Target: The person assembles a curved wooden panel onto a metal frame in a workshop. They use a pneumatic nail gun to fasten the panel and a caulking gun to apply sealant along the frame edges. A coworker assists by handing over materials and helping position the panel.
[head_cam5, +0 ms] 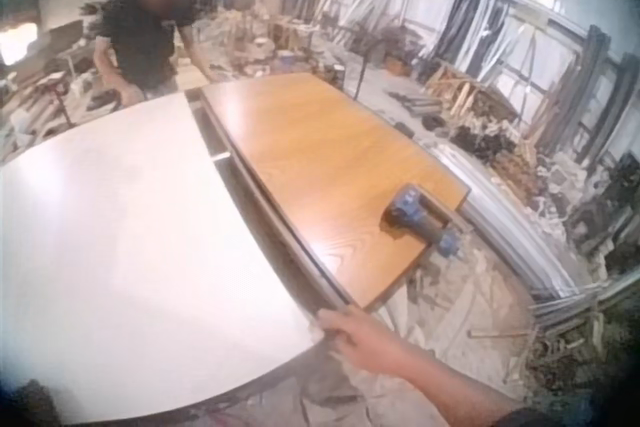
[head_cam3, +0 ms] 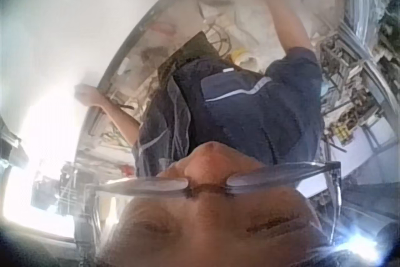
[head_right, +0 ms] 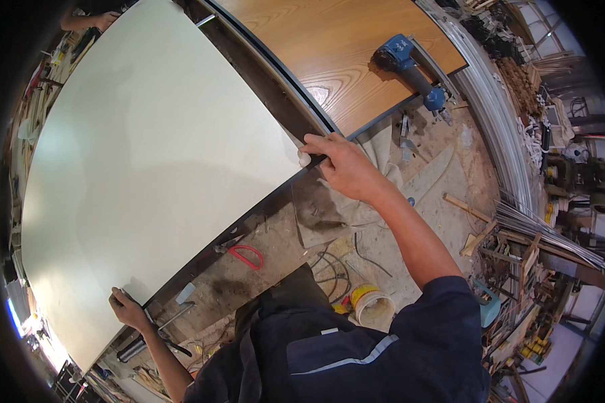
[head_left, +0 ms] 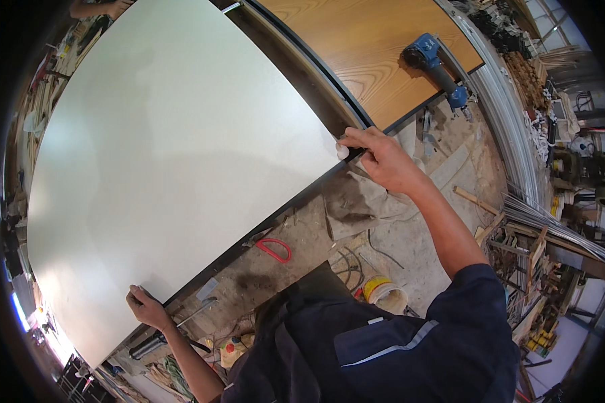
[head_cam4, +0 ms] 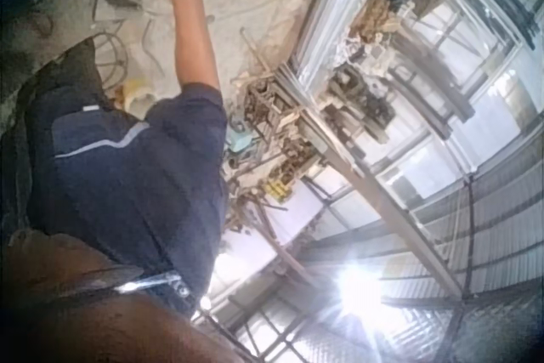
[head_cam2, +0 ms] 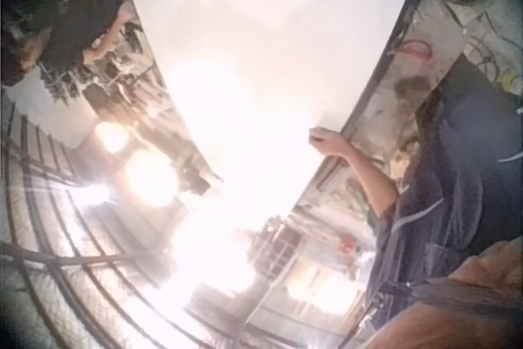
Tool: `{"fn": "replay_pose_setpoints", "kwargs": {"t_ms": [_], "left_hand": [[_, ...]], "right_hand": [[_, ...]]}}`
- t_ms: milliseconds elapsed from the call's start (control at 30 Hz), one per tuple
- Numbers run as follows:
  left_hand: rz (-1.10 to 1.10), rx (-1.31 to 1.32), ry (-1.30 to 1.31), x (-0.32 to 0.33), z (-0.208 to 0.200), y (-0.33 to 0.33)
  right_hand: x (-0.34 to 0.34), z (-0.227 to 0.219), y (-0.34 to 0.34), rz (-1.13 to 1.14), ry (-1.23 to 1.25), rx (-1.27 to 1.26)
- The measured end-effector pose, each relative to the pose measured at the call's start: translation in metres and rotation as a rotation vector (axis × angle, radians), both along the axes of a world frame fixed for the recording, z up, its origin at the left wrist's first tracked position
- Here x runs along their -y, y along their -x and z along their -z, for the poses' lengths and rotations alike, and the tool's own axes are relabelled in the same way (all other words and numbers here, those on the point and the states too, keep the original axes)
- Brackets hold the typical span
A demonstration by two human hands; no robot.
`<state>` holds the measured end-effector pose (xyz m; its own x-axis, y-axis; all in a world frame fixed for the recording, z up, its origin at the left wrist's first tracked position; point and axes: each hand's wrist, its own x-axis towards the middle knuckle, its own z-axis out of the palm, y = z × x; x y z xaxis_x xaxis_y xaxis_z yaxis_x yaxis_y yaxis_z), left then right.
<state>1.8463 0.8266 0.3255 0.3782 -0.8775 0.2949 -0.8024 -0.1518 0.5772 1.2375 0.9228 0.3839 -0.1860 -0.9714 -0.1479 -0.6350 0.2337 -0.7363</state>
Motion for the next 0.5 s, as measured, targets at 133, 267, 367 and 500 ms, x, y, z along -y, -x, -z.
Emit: {"fn": "replay_pose_setpoints", "kwargs": {"t_ms": [133, 267, 367, 500], "left_hand": [[0.001, 0.010, 0.005, -0.001, -0.001, 0.001], [-0.008, -0.008, -0.011, 0.000, -0.003, 0.004], [-0.039, 0.046, -0.017, -0.001, -0.005, 0.007], [-0.006, 0.006, 0.006, -0.002, -0.002, 0.002]], "right_hand": [[-0.002, -0.002, 0.000, -0.003, 0.026, -0.034], [0.001, -0.008, -0.002, 0.028, -0.050, -0.033], [0.012, -0.017, -0.004, -0.003, -0.155, -0.133], [0.030, -0.029, -0.010, -0.065, -0.281, -0.264]]}}
